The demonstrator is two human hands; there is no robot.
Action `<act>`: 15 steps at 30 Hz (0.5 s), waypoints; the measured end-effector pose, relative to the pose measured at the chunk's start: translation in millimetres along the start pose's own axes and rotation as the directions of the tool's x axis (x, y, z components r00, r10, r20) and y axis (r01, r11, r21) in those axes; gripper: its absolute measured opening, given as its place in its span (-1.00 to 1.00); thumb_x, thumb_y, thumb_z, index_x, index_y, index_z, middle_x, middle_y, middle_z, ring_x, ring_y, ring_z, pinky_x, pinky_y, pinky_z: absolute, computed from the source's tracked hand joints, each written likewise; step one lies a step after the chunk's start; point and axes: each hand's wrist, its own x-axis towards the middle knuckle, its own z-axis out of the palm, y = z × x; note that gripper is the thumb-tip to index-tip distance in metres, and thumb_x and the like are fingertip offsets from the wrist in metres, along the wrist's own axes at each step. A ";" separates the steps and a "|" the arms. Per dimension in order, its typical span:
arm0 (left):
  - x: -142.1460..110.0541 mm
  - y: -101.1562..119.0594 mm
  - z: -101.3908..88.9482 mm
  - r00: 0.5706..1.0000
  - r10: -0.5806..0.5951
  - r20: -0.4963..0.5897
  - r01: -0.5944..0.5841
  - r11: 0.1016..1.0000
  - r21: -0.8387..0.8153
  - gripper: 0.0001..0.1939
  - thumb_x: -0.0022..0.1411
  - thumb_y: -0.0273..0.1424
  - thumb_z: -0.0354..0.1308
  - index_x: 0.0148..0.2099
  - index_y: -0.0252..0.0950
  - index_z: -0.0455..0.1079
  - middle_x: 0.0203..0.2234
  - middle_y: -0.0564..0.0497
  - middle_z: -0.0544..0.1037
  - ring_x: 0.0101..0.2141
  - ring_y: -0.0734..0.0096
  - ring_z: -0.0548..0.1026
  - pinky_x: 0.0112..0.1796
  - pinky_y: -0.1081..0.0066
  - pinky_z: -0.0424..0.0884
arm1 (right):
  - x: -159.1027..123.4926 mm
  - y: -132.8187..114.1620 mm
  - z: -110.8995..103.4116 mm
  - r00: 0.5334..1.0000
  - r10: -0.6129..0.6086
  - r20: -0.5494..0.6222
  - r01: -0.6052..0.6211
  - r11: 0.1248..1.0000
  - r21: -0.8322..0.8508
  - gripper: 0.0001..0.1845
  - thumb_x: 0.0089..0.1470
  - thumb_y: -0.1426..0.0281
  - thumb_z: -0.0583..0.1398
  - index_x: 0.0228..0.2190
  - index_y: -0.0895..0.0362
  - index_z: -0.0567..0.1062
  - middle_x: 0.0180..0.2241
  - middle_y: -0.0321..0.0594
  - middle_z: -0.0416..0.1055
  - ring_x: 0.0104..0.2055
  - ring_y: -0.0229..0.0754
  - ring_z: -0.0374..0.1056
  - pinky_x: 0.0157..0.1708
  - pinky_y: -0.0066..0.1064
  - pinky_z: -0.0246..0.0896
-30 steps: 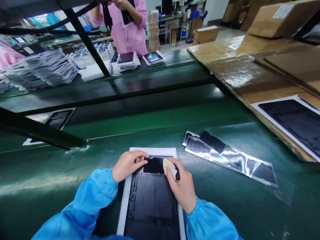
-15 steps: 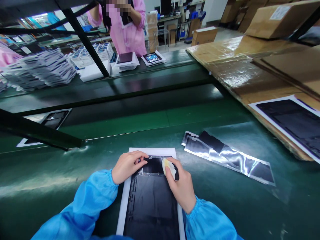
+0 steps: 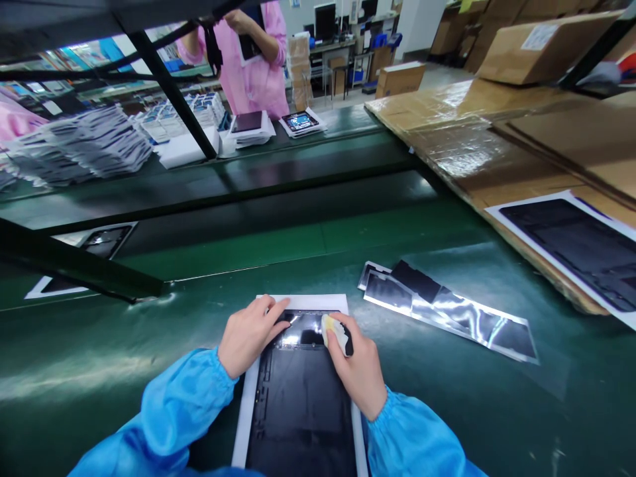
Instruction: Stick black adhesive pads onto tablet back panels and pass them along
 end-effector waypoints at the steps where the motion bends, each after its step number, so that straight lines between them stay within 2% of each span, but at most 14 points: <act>1: -2.8 -1.4 3.4 0.997 0.064 -0.031 -0.064 0.998 0.004 -0.75 0.35 -0.35 0.05 0.05 -0.22 0.32 -0.23 -0.03 0.48 -0.26 0.33 0.44 -0.38 0.45 0.36 | 0.1 0.0 0.4 1.000 0.005 0.002 -0.005 1.000 0.000 -0.75 0.17 0.22 0.08 -0.20 0.10 0.41 -0.45 -0.32 0.49 -0.61 -0.21 0.36 -0.52 -0.44 0.27; 4: -11.8 -7.3 13.0 0.966 0.241 -0.089 -0.242 0.970 0.002 -0.74 0.38 -0.47 -0.04 0.05 -0.24 0.34 -0.10 -0.05 0.50 -0.18 0.32 0.43 -0.27 0.40 0.39 | 0.6 0.0 1.3 1.000 0.026 0.011 -0.026 1.000 -0.005 -0.73 0.17 0.21 0.07 -0.19 0.10 0.41 -0.49 -0.34 0.47 -0.63 -0.21 0.34 -0.53 -0.43 0.26; 7: -20.0 -15.5 16.2 0.960 0.259 -0.109 -0.266 0.962 -0.055 -0.70 0.39 -0.44 -0.08 0.11 -0.26 0.33 -0.01 -0.08 0.48 -0.10 0.26 0.40 -0.18 0.31 0.39 | 1.0 0.3 0.3 0.999 0.037 0.013 -0.037 0.999 -0.009 -0.73 0.16 0.20 0.07 -0.20 0.10 0.40 -0.50 -0.33 0.47 -0.63 -0.20 0.33 -0.54 -0.43 0.25; 11: -27.9 -27.3 16.6 0.937 0.327 -0.123 -0.346 0.919 -0.188 -0.67 0.40 -0.36 -0.11 0.11 -0.19 0.35 0.10 -0.04 0.40 0.05 0.19 0.33 -0.08 0.24 0.40 | 1.5 -0.5 -0.5 0.999 0.032 -0.005 -0.032 0.996 -0.083 -0.70 0.16 0.19 0.05 -0.16 0.09 0.39 -0.52 -0.34 0.46 -0.63 -0.18 0.35 -0.57 -0.43 0.22; 15: -31.2 -31.4 23.5 0.925 0.336 -0.175 -0.370 0.902 -0.222 -0.68 0.39 -0.37 -0.09 0.11 -0.19 0.35 0.11 -0.07 0.39 0.10 0.17 0.30 -0.04 0.19 0.39 | 6.2 -11.4 18.7 0.997 -0.074 0.027 0.078 0.970 -0.230 -0.72 0.17 0.24 0.05 -0.15 0.08 0.41 -0.51 -0.31 0.48 -0.57 -0.14 0.41 -0.55 -0.44 0.20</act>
